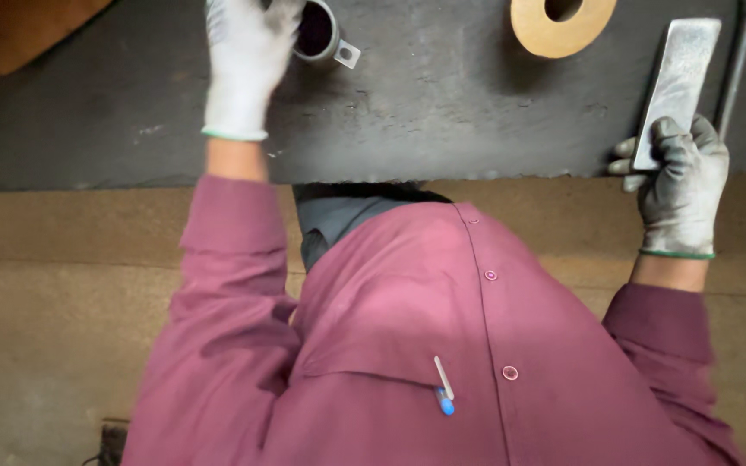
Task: The person picks up cylindrical metal bushings one at a time from a cardboard box, holds each in one gloved hand, and scrapes or files the inner surface with a flat metal tool held in the other hand. Finished bushings are placed in a group on the workbench.
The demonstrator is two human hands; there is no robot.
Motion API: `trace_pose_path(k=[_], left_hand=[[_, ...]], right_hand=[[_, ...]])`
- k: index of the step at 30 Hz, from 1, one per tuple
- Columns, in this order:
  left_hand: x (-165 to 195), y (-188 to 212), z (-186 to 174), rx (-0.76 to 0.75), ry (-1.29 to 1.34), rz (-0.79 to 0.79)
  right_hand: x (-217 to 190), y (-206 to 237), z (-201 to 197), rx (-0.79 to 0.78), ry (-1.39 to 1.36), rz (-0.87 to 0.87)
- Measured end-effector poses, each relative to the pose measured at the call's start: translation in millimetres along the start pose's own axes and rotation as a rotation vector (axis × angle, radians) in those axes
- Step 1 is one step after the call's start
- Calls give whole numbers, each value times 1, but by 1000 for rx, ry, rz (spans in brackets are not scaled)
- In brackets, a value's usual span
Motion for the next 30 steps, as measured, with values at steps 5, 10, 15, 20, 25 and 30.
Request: trace_pose_path(k=[5,10,15,20,25,30], left_hand=[[11,32,-16,-347,613,160],[32,26,20,-279,617,60],[95,35,85,-195,1048,15],[129,36,129,-86,780,121],[123,38,129,-5,477,153],[122,42,128,-25,354,221]], right_hand=[[20,0,-15,-98,-311,88],[31,39,11,-140,-653,72],[5,58,57,-207,-610,9],[-17,70,99,-171,-322,-50],[-39,79,128,-146,28,-64],[-52,75,156,-113,359,-123]])
Point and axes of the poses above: each hand's wrist, its own y-axis away from the middle knuckle, its own z-axis out of the palm, x = y × z, the point moved 4 cm from there along -y, towards the middle knuckle, and after that the axes turned 6 degrees about -y, right-handed, at the moved point
